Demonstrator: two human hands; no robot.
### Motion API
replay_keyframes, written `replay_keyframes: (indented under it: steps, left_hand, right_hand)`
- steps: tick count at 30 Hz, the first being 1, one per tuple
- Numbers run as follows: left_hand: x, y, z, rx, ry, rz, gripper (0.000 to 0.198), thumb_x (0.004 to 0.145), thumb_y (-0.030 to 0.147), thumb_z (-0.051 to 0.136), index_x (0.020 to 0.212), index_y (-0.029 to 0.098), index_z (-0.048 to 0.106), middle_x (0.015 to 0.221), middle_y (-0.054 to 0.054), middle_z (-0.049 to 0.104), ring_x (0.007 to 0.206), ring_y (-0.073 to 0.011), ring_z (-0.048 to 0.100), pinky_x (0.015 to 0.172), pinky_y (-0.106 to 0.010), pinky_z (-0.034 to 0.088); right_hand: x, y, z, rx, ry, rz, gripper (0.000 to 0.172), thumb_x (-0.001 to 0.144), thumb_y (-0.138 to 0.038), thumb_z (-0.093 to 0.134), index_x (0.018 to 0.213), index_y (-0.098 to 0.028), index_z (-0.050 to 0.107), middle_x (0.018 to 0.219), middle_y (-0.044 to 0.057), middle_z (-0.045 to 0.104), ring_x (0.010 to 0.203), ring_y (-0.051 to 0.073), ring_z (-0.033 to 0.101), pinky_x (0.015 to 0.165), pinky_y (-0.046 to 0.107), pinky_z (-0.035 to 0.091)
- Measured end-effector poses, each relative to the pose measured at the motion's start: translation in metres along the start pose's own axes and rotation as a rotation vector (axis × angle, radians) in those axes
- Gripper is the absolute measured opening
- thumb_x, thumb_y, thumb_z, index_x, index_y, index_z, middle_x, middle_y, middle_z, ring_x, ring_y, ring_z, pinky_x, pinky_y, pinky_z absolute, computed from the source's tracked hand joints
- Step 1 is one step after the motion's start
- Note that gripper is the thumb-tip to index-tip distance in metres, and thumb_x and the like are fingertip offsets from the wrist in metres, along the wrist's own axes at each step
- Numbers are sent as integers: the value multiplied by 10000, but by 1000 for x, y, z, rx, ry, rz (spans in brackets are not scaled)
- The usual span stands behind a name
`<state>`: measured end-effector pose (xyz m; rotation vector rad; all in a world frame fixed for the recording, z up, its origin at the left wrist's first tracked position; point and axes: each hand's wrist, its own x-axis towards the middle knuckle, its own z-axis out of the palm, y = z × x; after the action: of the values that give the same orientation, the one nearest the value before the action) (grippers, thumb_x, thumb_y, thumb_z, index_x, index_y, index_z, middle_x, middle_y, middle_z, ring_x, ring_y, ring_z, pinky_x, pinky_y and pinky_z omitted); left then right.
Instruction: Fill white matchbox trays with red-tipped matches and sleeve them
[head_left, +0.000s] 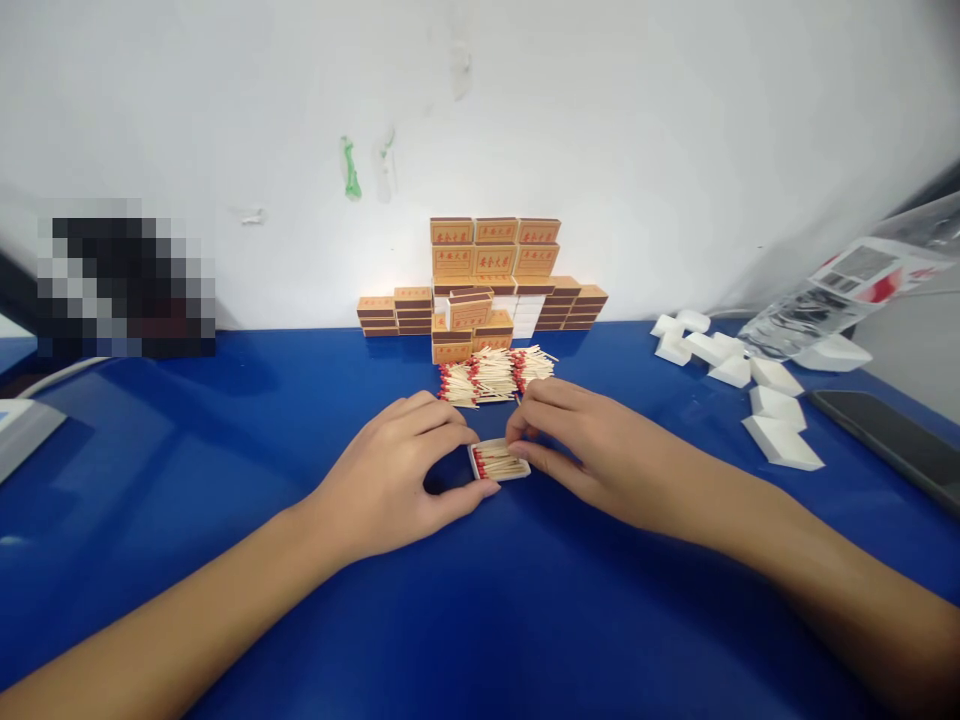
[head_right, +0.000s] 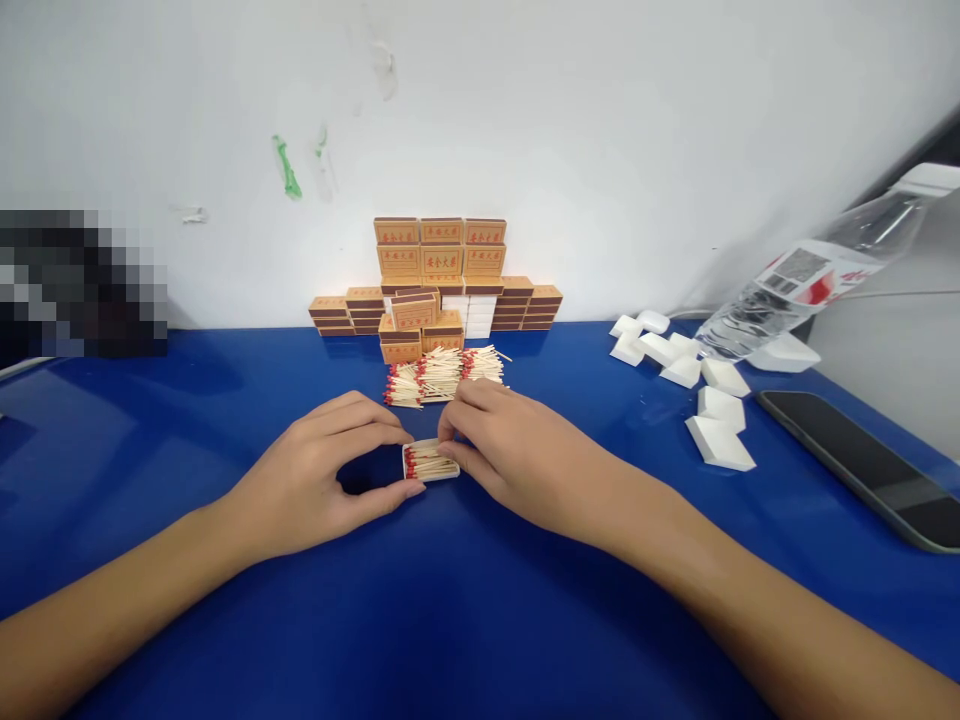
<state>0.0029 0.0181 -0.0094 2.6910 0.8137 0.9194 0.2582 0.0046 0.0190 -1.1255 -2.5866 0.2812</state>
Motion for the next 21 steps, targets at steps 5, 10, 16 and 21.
replay_keyframes:
  steps: [5,10,16,21]
  left_hand:
    - [0,0,0,10,-15,-24,239,944,379,774,1079,185,744,1009,-76,756,921,-245,676,860,-435,572]
    - [0,0,1,8,-14,-23,247,944,377,774,1084,174,747,1012,-78,758,929,-247,680,862,-436,572]
    - [0,-1,1,17,-15,-44,248,949,376,769,1079,166,751,1007,-82,757,934,-255,678,864,-452,573]
    - [0,0,1,10,-4,-37,246,947,377,773,1083,174,743,1012,-83,759,931,-249,682,873,-447,576]
  right_hand:
    - [-3,7,-6,-3,-74,96,128,1057,-292,597,958,-213,611,984,66,681,843,214,634,728,336,477]
    - [-4,8,-10,22,-108,82,176,1070,-254,556,907,-216,609,963,53,678,818,197,626,719,324,463]
    - [-6,7,-15,-57,-26,43,166,1073,-276,558,955,-209,654,984,64,657,841,212,630,745,342,474]
    - [-3,3,-9,-56,5,1,156,1071,-247,559,981,-204,679,1013,76,659,861,211,646,741,330,484]
